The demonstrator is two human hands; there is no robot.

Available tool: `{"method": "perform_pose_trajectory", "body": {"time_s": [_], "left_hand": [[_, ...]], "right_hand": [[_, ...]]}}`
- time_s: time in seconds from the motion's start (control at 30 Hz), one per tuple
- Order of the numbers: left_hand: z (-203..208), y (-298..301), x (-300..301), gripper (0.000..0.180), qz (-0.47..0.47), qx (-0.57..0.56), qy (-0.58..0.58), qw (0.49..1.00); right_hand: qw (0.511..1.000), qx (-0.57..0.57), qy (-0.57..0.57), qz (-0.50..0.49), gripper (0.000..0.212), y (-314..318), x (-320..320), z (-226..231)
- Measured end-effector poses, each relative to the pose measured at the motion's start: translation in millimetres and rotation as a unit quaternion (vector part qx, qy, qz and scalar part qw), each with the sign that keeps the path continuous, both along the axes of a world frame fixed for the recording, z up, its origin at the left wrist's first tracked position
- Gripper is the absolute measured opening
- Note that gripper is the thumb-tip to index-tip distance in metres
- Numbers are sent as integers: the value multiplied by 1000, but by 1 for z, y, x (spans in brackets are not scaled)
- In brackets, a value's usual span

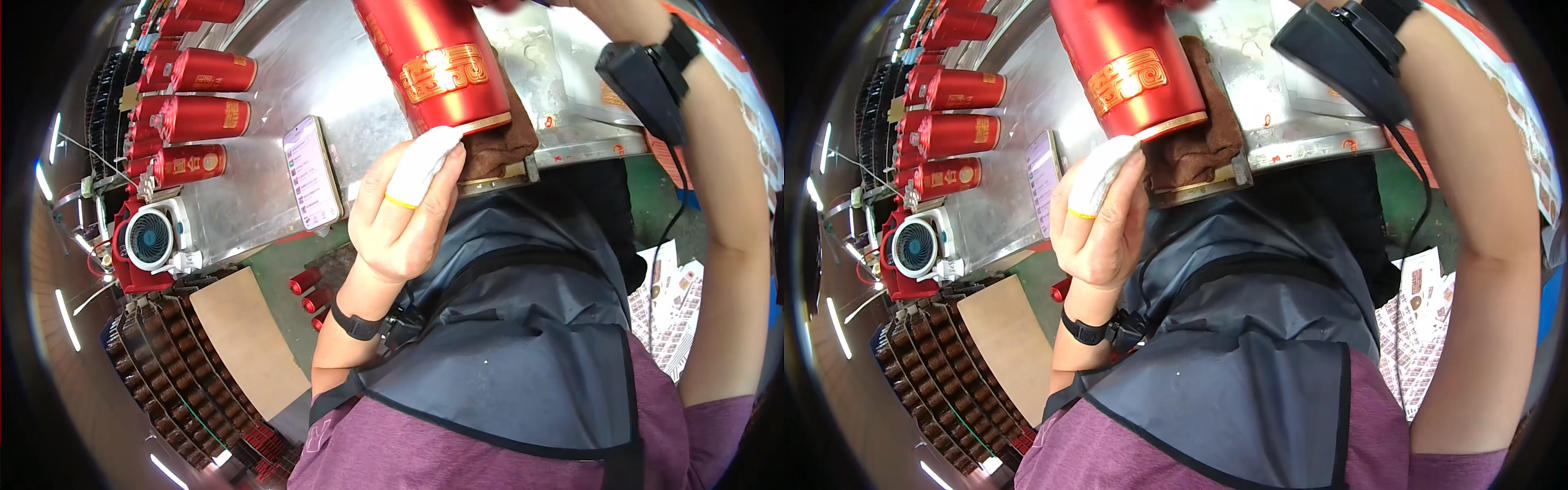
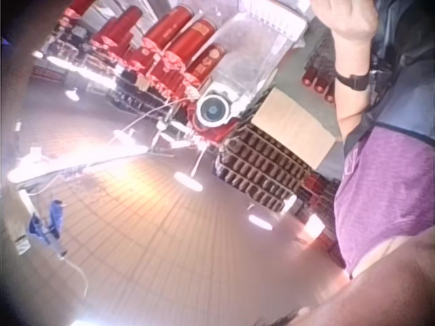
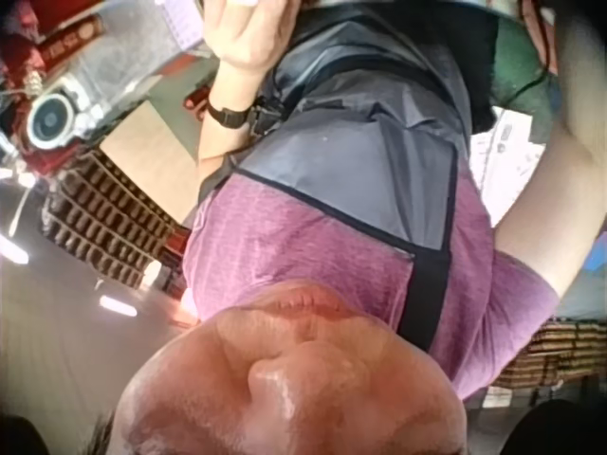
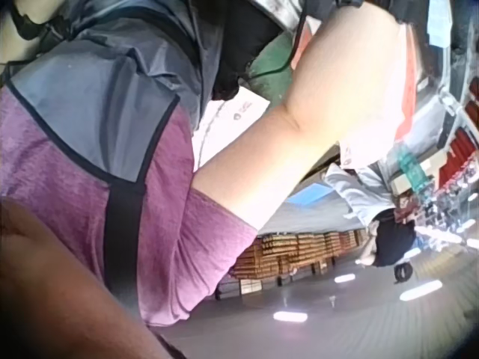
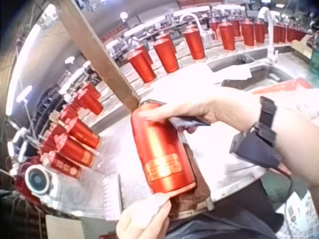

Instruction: Applying decorative and informational labels to red liquor bottles and wiping them clean on a factory production line.

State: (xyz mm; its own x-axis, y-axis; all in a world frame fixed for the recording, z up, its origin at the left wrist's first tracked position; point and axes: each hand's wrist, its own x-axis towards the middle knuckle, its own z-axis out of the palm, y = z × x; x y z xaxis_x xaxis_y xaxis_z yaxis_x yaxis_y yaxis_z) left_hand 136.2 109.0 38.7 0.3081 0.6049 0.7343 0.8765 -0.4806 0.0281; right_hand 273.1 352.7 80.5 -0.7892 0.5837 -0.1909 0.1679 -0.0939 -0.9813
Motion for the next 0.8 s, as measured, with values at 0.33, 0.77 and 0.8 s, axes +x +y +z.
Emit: {"method": "perform_pose_trajectory", "body": {"time_s": [0.33, 0.77, 0.8], "left_hand": [[3, -1, -4, 36, -9, -17, 22, 1000], [2, 4, -9, 37, -34, 4, 46, 998], [3, 6, -8, 37, -38, 6, 46, 998]], "right_hand": [[997, -22, -21, -70, 43, -31, -14, 22], [998, -37, -14, -52, 38, -22, -14, -6], [998, -34, -14, -56, 38, -21, -11, -4]]}}
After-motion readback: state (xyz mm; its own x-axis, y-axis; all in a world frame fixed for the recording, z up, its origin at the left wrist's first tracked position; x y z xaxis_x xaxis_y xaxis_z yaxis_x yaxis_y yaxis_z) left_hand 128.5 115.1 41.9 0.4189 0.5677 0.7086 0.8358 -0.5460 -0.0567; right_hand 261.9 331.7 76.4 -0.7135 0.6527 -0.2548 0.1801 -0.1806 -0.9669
